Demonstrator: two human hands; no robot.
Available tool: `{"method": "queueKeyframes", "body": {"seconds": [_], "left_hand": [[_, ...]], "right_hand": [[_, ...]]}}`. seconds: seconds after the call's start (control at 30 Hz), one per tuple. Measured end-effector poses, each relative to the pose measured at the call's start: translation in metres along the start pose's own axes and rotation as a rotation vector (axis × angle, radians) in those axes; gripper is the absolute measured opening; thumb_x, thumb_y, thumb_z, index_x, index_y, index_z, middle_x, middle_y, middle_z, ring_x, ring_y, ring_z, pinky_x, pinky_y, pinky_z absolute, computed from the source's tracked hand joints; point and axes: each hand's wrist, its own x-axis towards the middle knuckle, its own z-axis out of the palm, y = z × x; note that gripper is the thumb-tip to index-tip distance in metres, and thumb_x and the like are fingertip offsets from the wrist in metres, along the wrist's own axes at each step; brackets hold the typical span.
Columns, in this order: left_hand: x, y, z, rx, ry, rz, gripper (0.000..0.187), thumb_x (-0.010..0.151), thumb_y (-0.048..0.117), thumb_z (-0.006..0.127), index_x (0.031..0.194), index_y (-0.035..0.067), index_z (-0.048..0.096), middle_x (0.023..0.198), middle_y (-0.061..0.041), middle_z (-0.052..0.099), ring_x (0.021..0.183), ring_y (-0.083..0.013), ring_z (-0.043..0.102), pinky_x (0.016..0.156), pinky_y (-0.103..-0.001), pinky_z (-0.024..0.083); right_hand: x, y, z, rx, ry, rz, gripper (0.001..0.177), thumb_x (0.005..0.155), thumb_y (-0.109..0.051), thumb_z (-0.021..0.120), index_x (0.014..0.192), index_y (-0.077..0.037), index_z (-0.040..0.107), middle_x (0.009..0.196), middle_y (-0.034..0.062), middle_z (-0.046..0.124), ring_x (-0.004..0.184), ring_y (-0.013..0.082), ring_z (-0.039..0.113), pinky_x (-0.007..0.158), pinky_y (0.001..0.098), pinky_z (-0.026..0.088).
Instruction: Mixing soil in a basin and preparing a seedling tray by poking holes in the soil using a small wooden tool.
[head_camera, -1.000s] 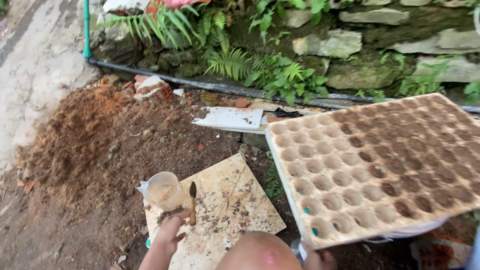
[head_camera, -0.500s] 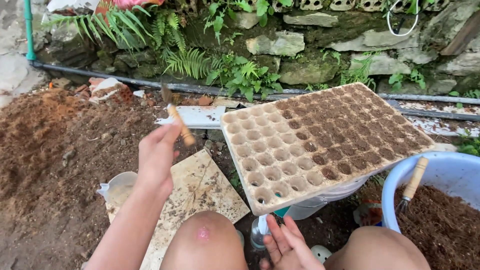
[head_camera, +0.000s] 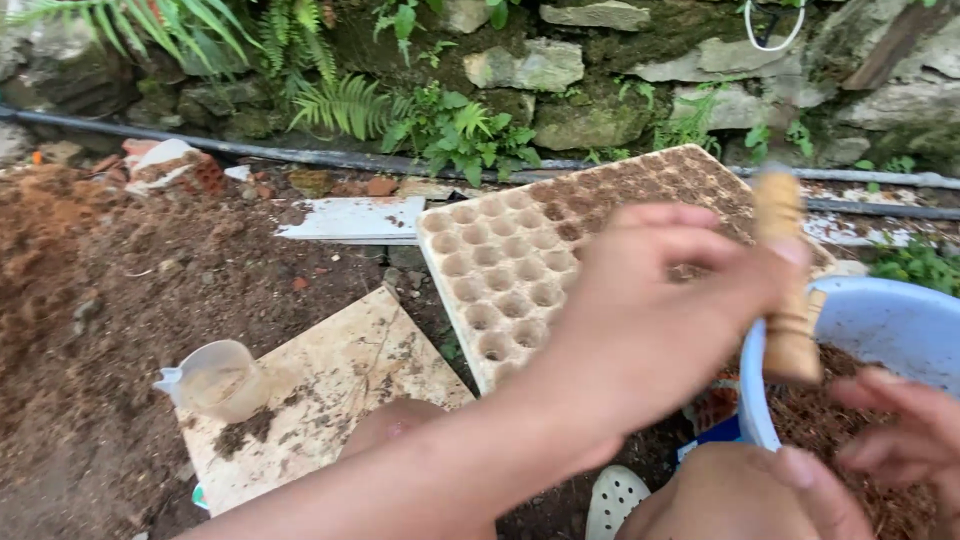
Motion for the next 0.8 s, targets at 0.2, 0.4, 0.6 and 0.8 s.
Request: {"method": "queueKeyframes", "body": {"seconds": [0.2, 0.4, 0.6, 0.8], "left_hand": [[0.030, -0.012, 0.049, -0.100, -0.234, 0.089, 0.058, 0.085, 0.047, 0.053, 0.053, -0.002, 0.061, 0.057, -0.009, 0.056, 0.060, -0.0176, 0.054, 0.062, -0.032, 0.051], [0.067, -0.009, 0.091, 0.007, -0.403, -0.230, 0.030, 0.088, 0.026, 0.062, 0.091, 0.000, 0.075, 0.082, -0.007, 0.069, 0.072, -0.0124, 0.059, 0.064, -0.027, 0.049], [0.113, -0.027, 0.135, 0.119, -0.550, -0.360, 0.032, 0.091, 0.034, 0.065, 0.085, 0.003, 0.072, 0.076, -0.005, 0.061, 0.068, -0.0121, 0.051, 0.061, -0.028, 0.043], [0.184, -0.075, 0.174, 0.678, -0.465, 0.375, 0.051, 0.109, 0.023, 0.052, 0.061, 0.010, 0.065, 0.042, 0.008, 0.039, 0.031, -0.0080, 0.039, 0.120, -0.049, 0.039]], "right_hand": [[-0.019, -0.054, -0.010, -0.330, 0.182, -0.188, 0.074, 0.060, 0.007, 0.085, 0.130, 0.009, 0.060, 0.157, 0.0368, 0.047, 0.103, 0.0359, 0.057, 0.092, 0.0435, 0.049], [-0.004, -0.053, -0.045, -0.503, 0.196, -0.289, 0.041, 0.072, 0.001, 0.079, 0.111, -0.003, 0.069, 0.139, 0.0248, 0.057, 0.090, 0.0212, 0.062, 0.084, 0.0335, 0.053], [0.013, -0.050, -0.057, -0.546, 0.273, -0.242, 0.013, 0.089, 0.006, 0.068, 0.091, -0.005, 0.076, 0.126, 0.0207, 0.067, 0.095, 0.0227, 0.065, 0.086, 0.0329, 0.055], [0.032, -0.020, -0.084, -0.444, 0.326, 0.061, 0.033, 0.077, 0.014, 0.071, 0.107, 0.011, 0.056, 0.116, 0.0156, 0.077, 0.073, 0.0162, 0.070, 0.063, 0.0262, 0.054]]}}
